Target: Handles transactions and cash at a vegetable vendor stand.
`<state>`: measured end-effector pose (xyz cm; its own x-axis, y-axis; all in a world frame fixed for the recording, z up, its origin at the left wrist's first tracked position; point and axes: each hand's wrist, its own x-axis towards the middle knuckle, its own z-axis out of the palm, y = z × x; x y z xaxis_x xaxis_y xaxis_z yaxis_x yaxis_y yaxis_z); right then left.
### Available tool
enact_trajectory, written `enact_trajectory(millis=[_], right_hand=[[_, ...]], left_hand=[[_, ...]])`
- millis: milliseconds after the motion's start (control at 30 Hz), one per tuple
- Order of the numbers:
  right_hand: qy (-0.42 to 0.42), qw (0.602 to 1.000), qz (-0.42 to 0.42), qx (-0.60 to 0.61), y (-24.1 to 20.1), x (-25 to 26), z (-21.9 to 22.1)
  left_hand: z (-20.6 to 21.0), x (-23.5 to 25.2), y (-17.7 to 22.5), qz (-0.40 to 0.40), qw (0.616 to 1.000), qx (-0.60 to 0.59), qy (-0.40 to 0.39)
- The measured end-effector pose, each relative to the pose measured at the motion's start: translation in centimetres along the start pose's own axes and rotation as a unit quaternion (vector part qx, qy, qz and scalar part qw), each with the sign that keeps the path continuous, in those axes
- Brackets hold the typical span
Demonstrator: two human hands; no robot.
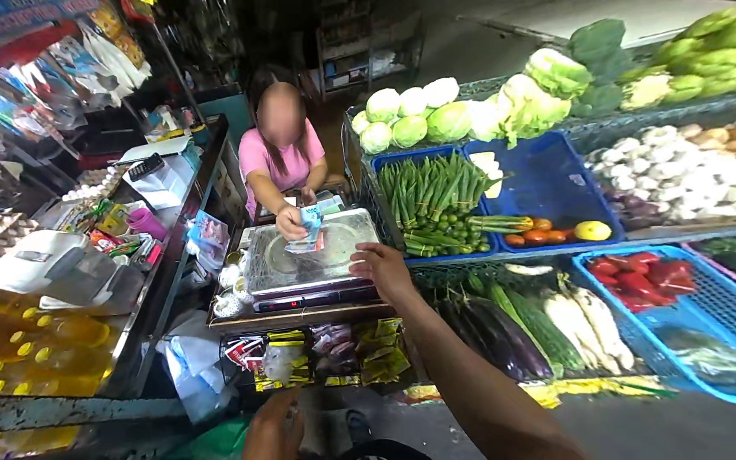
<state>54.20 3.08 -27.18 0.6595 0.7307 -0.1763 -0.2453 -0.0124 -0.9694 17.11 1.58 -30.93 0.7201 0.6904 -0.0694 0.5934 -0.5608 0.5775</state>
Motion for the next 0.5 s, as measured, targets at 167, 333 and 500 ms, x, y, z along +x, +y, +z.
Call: enact_trajectory(millis=[167, 333, 500], right_hand=[[-0.085, 0.984, 0.152, 0.048, -1.4, 5.1, 3.6], [-0.136, 0.947, 0.159, 0.242, -1.4, 8.4, 7.6], [-0.12, 0.936, 0.148, 0.297, -0.5, 10.5, 8.1]], left_hand=[[-1.2, 2.2, 2.7, 0.108, 0.975, -0.168, 0.096], [-3.8, 3.6, 2.5, 0.098, 0.982, -0.127, 0.099], [-3.5, 2.9, -0.1, 0.048, 0.996, -0.051, 0.055]])
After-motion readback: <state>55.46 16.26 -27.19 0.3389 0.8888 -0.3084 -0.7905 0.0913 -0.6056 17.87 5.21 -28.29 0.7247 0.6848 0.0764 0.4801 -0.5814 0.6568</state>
